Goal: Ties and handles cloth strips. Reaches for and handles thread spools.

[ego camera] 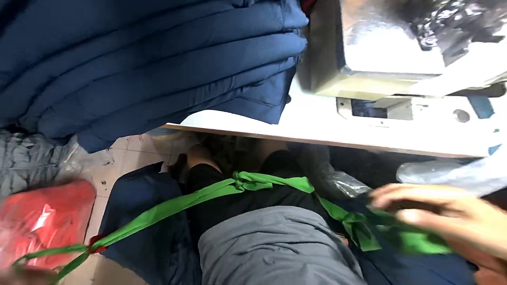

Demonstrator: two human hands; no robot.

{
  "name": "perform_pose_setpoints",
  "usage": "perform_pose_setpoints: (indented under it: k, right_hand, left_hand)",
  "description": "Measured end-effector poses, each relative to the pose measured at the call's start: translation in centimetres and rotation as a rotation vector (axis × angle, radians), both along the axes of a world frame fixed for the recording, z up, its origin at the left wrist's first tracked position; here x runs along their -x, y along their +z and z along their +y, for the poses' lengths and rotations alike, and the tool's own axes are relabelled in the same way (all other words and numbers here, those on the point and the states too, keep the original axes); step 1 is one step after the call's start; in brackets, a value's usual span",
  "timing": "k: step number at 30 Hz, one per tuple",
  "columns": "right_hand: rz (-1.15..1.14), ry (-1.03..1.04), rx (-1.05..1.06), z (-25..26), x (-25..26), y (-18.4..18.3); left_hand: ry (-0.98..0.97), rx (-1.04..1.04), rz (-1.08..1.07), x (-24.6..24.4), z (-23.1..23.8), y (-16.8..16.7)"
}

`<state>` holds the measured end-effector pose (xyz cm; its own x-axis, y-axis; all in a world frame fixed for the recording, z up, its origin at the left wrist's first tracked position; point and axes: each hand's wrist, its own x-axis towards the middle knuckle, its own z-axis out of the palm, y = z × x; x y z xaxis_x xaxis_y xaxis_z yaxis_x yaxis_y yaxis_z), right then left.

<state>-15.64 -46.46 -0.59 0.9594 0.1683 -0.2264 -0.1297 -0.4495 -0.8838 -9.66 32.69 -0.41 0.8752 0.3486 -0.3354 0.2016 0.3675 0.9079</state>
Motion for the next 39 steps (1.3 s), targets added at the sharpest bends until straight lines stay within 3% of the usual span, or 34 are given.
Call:
perform_pose_setpoints:
  k: [3,8,12,16,22,26,29,33,39]
  right_hand:
    - [-0.052,0.131,0.324,7.0,-2.6,-5.7]
    - [-0.237,0.242,0.283,19.7,-10.0,-11.3]
    - [-0.088,0.485,0.370,26.3,-13.0,-11.8]
    - [-0.067,0.493,0.453,24.7,-13.4,-11.1]
    - [-0.190,0.350,0.416,15.6,-10.9,-12.5]
    - [0.008,0.243,0.283,12.0,-10.1,-9.5]
    - [0.075,0.314,0.270,11.7,-9.5,-10.5]
    - [-0.070,0.504,0.432,14.0,-8.7,-14.9]
    - [-0.095,0.366,0.615,15.6,-8.8,-11.1]
  left_hand:
    - [-0.131,-0.104,0.066,-1.3,-4.2,1.1]
    - [-0.056,-0.299,0.059,-2.5,-10.0,3.6]
    - [0.011,-0.252,0.022,-2.8,-11.4,5.2]
    - [0.039,-0.171,-0.010,-2.8,-11.4,5.1]
    - [0.087,-0.066,0.006,-3.2,-11.1,3.8]
    - [0.106,0.006,0.036,-3.9,-11.5,3.2]
    - [0.111,0.058,0.016,-4.6,-11.8,2.7]
    - [0.116,0.040,0.027,-5.1,-11.9,2.6]
    - [0.088,-0.023,0.050,-4.7,-13.1,2.5]
